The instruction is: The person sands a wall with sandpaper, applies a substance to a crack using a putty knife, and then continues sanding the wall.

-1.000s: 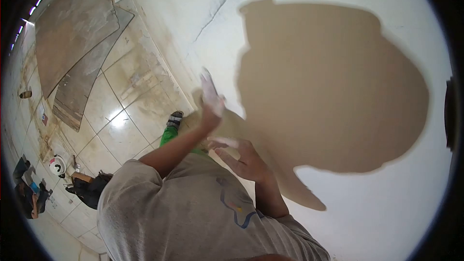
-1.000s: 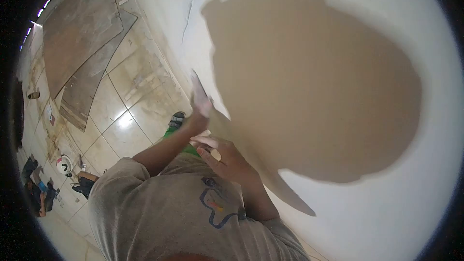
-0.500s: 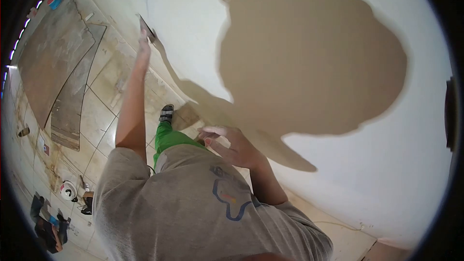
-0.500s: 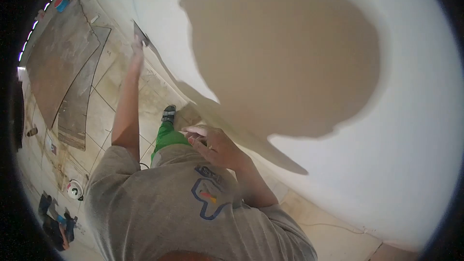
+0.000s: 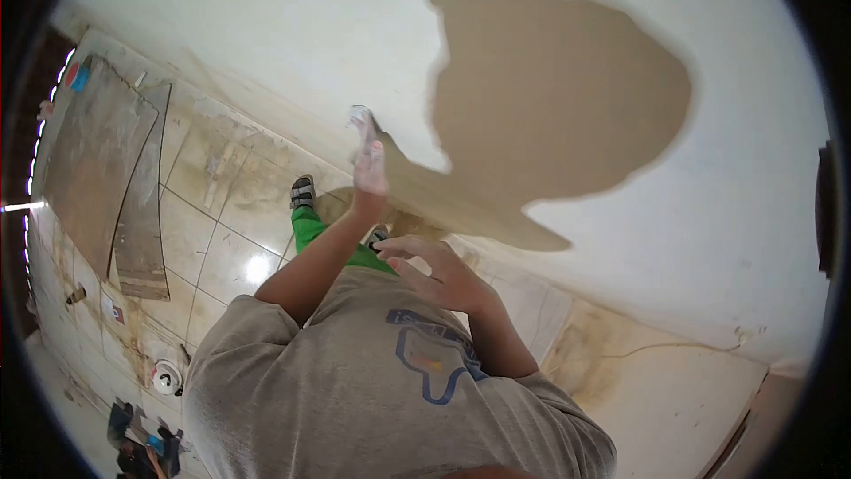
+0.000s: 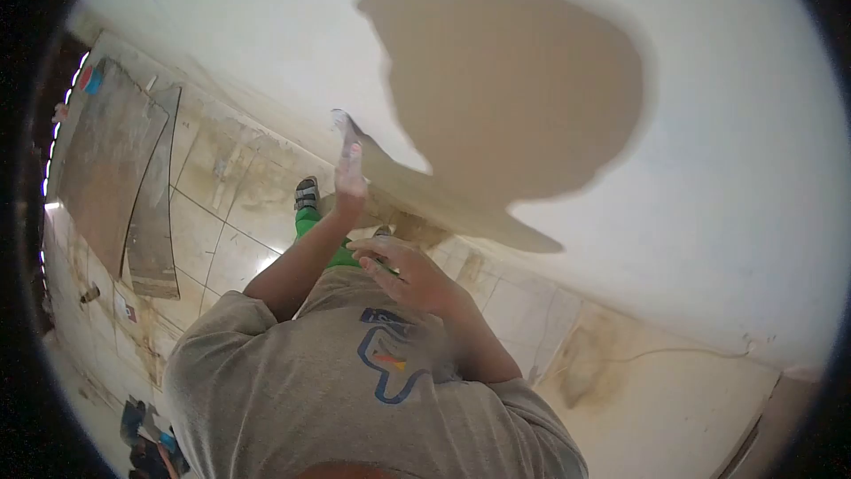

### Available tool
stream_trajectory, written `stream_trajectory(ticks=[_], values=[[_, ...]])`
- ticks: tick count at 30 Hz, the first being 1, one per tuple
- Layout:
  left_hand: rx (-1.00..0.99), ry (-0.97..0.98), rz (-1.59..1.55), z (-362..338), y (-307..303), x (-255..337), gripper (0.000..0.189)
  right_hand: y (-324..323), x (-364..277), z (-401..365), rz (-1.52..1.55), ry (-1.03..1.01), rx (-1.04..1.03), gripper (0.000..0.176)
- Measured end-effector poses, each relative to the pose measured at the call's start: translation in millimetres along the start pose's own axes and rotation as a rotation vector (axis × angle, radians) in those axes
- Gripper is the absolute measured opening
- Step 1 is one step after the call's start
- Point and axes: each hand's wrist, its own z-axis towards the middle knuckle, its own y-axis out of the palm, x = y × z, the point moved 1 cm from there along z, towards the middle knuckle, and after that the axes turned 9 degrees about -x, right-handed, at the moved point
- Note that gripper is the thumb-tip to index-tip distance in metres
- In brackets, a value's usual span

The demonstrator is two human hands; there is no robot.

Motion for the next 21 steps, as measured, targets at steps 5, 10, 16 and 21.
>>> stream_trajectory(ticks=[5,10,16,21], values=[[-0.486,-0.095,0.143,-86.3,93.9,-45.5,0.051,7.3,34.5,-98.5,0.051,0.027,0.145,0.032],[-0.872,-0.481,0.200,-128.9,106.6,-73.1,0.050,19.8,117.3,-148.0,0.173,0.108,0.582,0.023],[-0.812,-0.544,-0.164,-116.6,98.6,-3.9,0.047,33.0,208.3,-148.9,0.925,-0.129,0.979,0.039],[-0.831,-0.361,0.389,-125.7,73.1,16.8,0.055,26.8,167.9,-105.6,0.912,0.042,0.438,0.041]])
